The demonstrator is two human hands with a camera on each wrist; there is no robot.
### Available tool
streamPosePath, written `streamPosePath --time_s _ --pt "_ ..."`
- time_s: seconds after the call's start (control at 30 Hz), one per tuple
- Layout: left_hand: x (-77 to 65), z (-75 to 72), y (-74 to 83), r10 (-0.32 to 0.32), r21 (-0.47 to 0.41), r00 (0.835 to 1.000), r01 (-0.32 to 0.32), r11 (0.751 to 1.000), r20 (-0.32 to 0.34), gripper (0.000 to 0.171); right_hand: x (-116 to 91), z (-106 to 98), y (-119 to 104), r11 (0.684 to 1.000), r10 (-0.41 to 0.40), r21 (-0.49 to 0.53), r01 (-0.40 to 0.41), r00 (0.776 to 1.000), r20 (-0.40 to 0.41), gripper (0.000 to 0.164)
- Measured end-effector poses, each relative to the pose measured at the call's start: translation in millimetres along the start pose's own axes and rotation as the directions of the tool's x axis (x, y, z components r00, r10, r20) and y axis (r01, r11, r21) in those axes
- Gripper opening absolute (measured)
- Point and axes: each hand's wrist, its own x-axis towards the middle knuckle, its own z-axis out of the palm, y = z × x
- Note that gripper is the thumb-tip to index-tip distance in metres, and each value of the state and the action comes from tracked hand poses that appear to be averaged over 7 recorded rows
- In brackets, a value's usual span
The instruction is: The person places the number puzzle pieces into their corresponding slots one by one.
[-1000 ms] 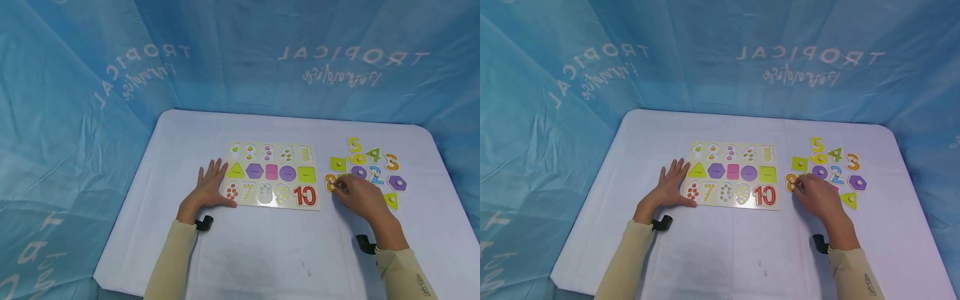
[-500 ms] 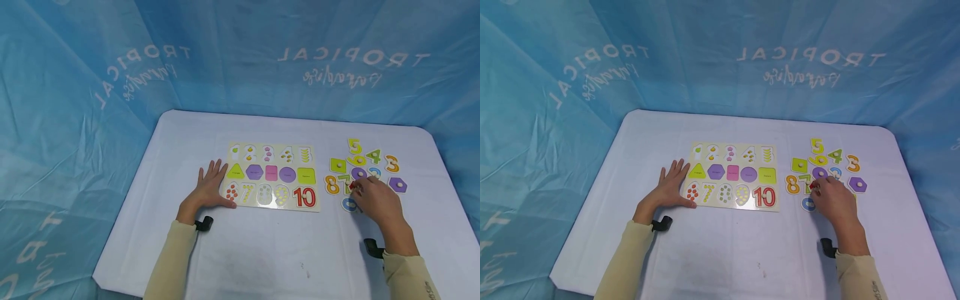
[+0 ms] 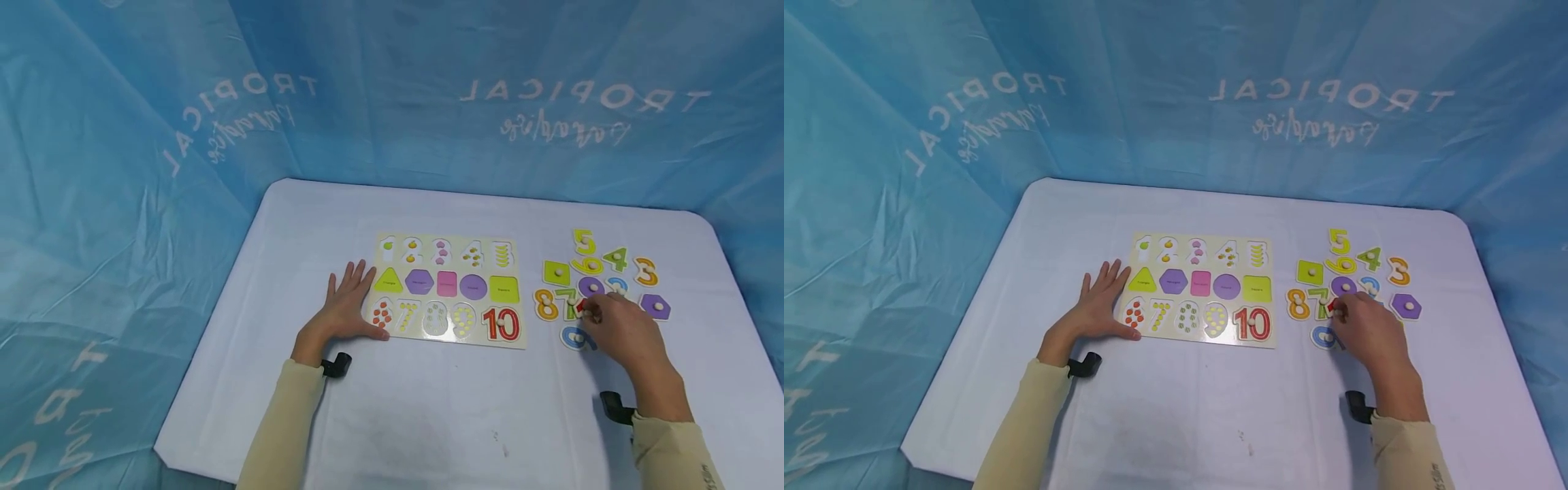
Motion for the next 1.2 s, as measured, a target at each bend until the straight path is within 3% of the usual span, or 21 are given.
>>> streamPosePath --time_s 0.2,0.77,0.9,1.2 --pt "-0.7 -3.0 0.7 0.0 -0.002 1.0 0.0 1.0 0.011 0.134 4 -9 -2 1.0 -0.023 0.014 0.024 1.0 -0.003 0.032" --pt "0.9 -5.0 3.1 0.014 -0.001 1.0 -0.014 1.0 0.0 0.134 16 -8 -21 0.997 -0.027 0.071 0.026 1.0 0.01 0.024" --pt "5.6 -5.4 5.3 0.021 0.008 1.0 -0.021 1.0 0.006 0.134 18 -11 -30 0.997 -0.034 0.07 0.033 0.999 0.009 0.025" --pt "-2.4 -1.9 -1.6 0.014 -0.008 1.0 -0.014 1.0 -0.008 0.135 33 -15 -62 0.992 -0.101 0.069 0.102 0.995 -0.015 0.023"
